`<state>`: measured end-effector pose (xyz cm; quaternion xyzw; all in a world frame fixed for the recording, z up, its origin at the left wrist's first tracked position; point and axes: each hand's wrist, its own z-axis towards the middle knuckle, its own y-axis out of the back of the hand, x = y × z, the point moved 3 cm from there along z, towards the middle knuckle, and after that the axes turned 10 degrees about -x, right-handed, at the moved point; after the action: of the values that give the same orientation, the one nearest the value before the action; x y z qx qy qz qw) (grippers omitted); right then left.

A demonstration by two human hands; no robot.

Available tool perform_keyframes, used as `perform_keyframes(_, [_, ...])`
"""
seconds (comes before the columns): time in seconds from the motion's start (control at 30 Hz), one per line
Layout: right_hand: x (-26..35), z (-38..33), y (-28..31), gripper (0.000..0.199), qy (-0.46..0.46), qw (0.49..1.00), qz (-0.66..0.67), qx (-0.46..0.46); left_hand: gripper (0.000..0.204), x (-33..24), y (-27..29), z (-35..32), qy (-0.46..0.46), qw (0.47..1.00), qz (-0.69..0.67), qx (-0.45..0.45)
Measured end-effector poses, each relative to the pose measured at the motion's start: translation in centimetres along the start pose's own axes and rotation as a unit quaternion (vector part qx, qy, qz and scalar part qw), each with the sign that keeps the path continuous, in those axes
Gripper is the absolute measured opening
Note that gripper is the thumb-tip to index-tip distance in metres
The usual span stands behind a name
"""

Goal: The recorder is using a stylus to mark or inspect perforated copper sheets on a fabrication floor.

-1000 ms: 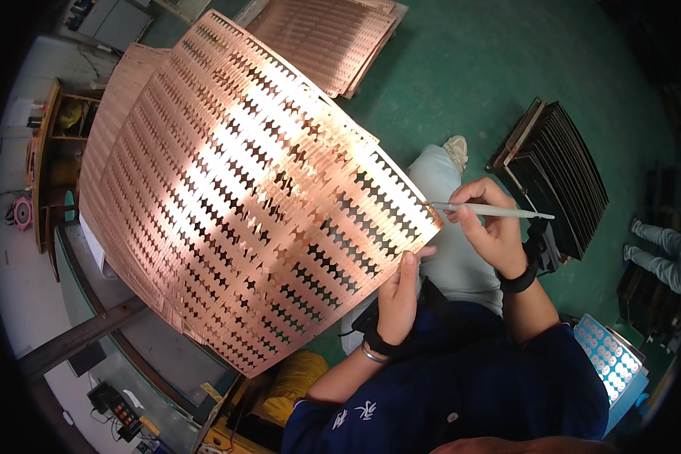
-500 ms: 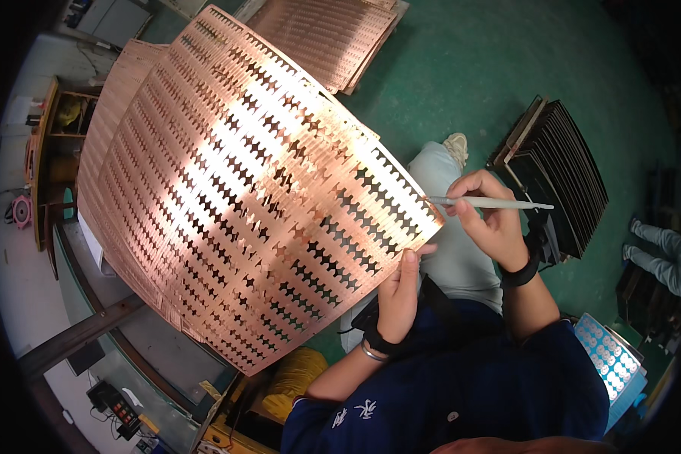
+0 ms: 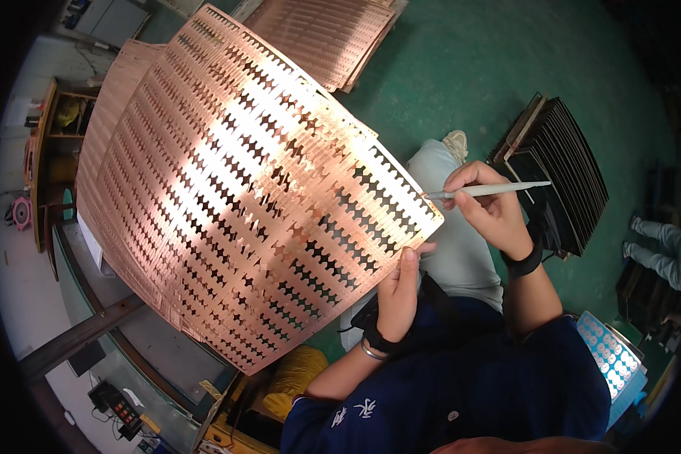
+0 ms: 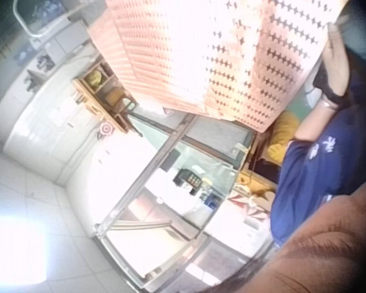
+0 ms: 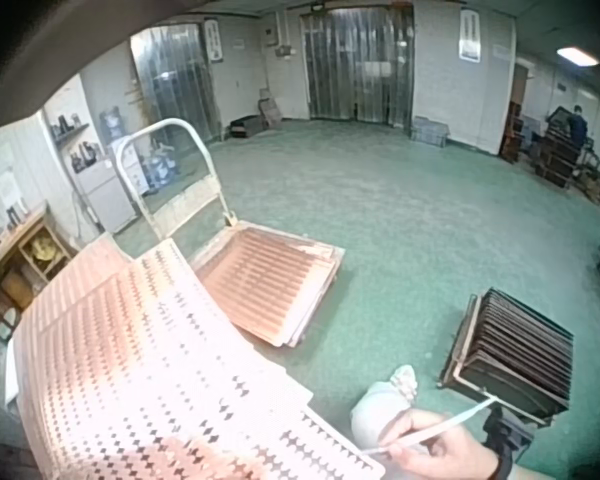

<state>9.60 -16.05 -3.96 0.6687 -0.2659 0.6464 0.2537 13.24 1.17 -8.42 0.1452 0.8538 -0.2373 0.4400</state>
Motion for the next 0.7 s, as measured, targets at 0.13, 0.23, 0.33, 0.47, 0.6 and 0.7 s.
perform_keyframes(0.13, [0.0, 0.02, 0.46, 0.007, -0.012, 1.0, 0.004, -0.018, 0.037, -0.13, -0.11, 0.01, -0.007, 1.0, -0.002, -0.006])
perform_keyframes(0.23, [0.0, -0.06, 0.48, 0.007, -0.024, 0.999, 0.011, -0.028, 0.037, 0.21, 0.06, 0.06, -0.003, 1.0, 0.004, -0.004])
perform_keyframes(0.33, [0.0, -0.07, 0.27, 0.007, -0.017, 1.0, 0.012, -0.022, 0.037, 0.06, 0.0, 0.03, -0.004, 1.0, 0.003, -0.006])
perform_keyframes(0.47, [-0.2, -0.04, 0.08, 0.007, -0.011, 1.0, 0.007, -0.014, 0.037, 0.01, 0.02, 0.02, -0.004, 1.0, 0.005, -0.007])
perform_keyframes(0.6, [-0.24, 0.01, 0.02, 0.012, -0.014, 1.0, -0.003, -0.006, 0.037, -0.21, -0.29, 0.05, 0.0, 1.0, 0.005, -0.006])
perform_keyframes(0.7, [-0.25, 0.06, 0.02, 0.012, -0.015, 1.0, -0.007, -0.008, 0.037, -0.21, -0.16, 0.06, -0.006, 1.0, 0.002, -0.009])
